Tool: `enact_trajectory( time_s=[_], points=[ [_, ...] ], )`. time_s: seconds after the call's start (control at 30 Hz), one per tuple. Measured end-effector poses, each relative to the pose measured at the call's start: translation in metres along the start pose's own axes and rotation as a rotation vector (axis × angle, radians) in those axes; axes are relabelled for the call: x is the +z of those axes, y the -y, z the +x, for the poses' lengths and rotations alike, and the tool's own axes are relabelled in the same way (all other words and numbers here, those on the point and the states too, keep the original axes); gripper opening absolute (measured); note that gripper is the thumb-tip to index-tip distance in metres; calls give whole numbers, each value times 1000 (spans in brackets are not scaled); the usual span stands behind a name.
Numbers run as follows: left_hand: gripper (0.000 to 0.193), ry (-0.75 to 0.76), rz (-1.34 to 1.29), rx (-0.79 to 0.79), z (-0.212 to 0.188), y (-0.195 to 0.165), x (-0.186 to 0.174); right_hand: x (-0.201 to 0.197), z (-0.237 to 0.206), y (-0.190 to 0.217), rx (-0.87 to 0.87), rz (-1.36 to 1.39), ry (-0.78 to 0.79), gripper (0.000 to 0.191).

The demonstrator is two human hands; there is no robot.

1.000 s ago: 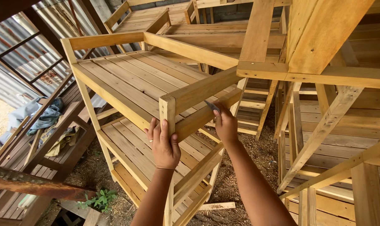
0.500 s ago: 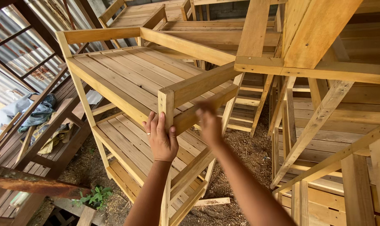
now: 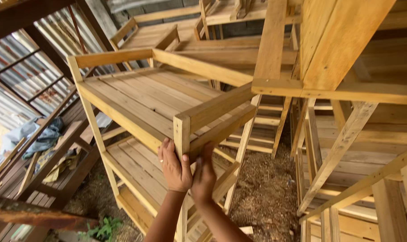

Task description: The person sands a wooden shelving unit with sandpaper, smoothing the edges and surfaces of the shelves and frame. The person moves around the unit to reach different sides and continues sanding multiple sections.

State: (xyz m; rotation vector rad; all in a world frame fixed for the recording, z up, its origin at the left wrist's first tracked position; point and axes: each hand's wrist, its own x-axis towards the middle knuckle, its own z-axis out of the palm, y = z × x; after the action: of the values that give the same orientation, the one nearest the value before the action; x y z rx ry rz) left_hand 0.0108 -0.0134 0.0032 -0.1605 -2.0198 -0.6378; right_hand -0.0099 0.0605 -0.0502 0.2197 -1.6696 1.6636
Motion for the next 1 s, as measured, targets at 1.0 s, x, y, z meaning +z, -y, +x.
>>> enact_trajectory(
  time_s=[1.0],
  points=[
    [53, 63, -102, -84, 3, 7, 0, 13, 61, -69, 262, -306, 13, 46]
  ],
)
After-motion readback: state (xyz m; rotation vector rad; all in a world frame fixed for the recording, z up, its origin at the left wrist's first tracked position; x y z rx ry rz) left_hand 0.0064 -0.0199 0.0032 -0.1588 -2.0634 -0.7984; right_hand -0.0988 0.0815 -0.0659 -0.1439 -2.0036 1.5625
